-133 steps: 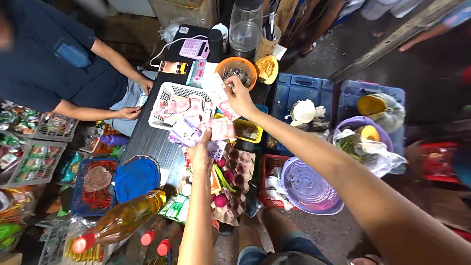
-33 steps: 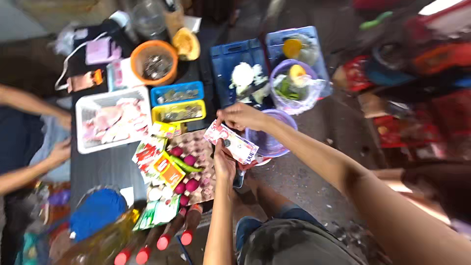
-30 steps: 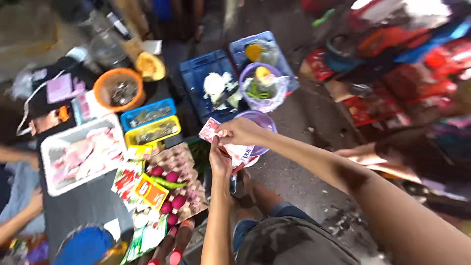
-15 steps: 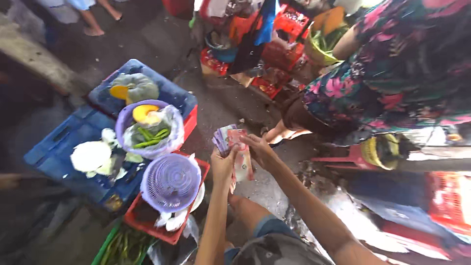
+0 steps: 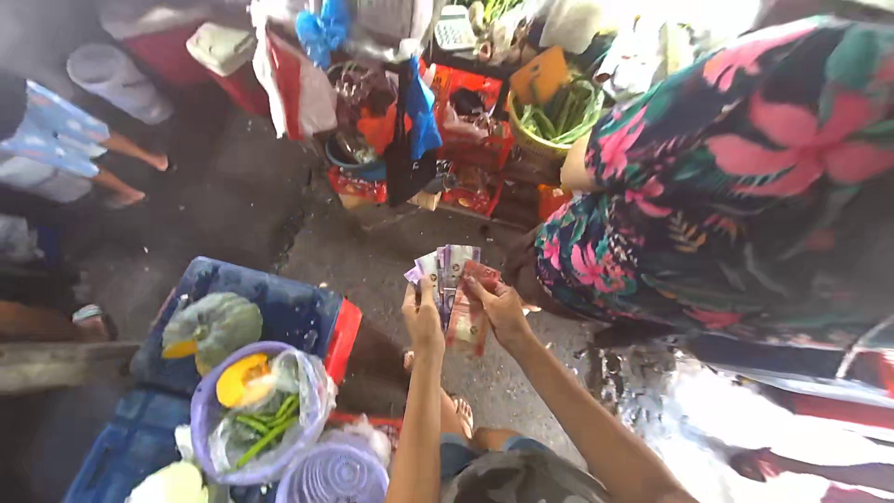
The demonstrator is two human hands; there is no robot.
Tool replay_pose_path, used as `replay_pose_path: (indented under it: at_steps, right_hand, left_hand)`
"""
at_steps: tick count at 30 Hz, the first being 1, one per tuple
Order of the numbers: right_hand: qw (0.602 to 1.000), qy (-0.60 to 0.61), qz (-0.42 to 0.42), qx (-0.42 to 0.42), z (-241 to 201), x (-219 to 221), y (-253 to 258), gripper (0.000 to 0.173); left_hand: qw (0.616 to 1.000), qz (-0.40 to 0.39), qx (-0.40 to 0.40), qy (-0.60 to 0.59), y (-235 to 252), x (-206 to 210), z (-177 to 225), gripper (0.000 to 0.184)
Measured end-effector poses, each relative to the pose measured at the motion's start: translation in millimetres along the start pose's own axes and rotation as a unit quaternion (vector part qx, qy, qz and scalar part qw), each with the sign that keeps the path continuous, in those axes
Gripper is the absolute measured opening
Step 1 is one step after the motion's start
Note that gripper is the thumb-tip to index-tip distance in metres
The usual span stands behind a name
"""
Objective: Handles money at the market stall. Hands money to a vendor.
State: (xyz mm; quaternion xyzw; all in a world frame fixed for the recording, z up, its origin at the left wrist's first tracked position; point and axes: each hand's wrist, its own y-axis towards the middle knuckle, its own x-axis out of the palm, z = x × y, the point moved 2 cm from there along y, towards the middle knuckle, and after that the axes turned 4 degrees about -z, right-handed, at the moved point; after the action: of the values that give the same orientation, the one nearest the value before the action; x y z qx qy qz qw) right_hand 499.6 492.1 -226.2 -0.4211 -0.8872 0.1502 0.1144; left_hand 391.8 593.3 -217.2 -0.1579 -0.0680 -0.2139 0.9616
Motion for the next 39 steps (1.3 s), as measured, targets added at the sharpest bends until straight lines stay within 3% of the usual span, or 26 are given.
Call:
replay_pose_path:
  at_steps: [3,5,9,12,16,19,21,23,25,27,29,32,35,37,39]
  right_hand:
    - [0.997,0.067,0.042,-0.016,-31.1,17.1,46.9,0.024]
    - [0.995,0.076,0.064,-0.029,-49.9,30.2,80.4,0.024]
    - [0.994,-0.024,0.069,-0.078,-93.8,58.2,153.4,0.032]
    - [0.993,-0.028,0.097,-0.070,-130.8,70.2,206.9,0.029]
    - [0.984,0.056,0.161,-0.047,-176.2,50.8,263.0,0.042]
    - [0.968,0.158,0.182,-0.068,-225.4,23.4,305.4,0.031]
    - [0.967,0.196,0.151,-0.056,-271.9,11.0,327.5,0.032]
    - [0.983,0.092,0.129,-0.094,-320.6,8.0,356.0,0.032]
    - [0.975,-0.126,0.118,-0.138,-368.4,13.4,384.8,0.039]
    - [0.938,-0.299,0.092,-0.152,-408.7,24.6,411.8,0.035]
    - [0.903,-0.402,0.051,-0.141,-443.6,35.6,439.0,0.029]
    - [0.888,-0.442,0.007,-0.129,-497.5,49.4,483.7,0.030]
    - [0.898,-0.422,0.010,-0.121,-552.1,58.2,535.8,0.027]
    - [0.921,-0.378,0.020,-0.095,-578.2,64.1,576.6,0.026]
    - [0.917,-0.390,0.044,-0.068,-600.3,75.7,606.9,0.026]
  left_hand:
    - [0.997,0.004,0.059,0.042,62.8,18.3,29.6,0.020]
    - [0.994,-0.034,0.065,0.078,104.7,33.8,49.9,0.028]
    - [0.959,-0.264,-0.039,0.095,173.2,80.9,92.9,0.058]
    - [0.915,-0.380,-0.060,0.124,231.1,103.8,117.0,0.071]
    - [0.906,-0.418,-0.002,0.061,308.0,141.8,139.2,0.051]
    - [0.898,-0.437,0.060,0.010,367.3,181.2,156.9,0.015]
    - [0.876,-0.471,0.078,0.062,398.1,209.1,173.7,0.018]
    - [0.846,-0.518,0.029,0.121,419.4,239.6,203.4,0.031]
    - [0.833,-0.538,-0.060,0.111,432.8,266.8,238.6,0.039]
    - [0.861,-0.490,-0.124,0.052,448.1,287.3,272.7,0.036]
    - [0.877,-0.464,-0.119,0.034,476.9,305.6,300.9,0.040]
    - [0.864,-0.484,-0.025,0.139,533.5,327.8,336.3,0.028]
    - [0.833,-0.496,0.076,0.234,589.4,352.3,375.6,0.042]
    - [0.836,-0.493,0.068,0.231,627.7,370.7,396.9,0.052]
    - [0.848,-0.501,0.026,0.169,660.3,388.3,413.3,0.055]
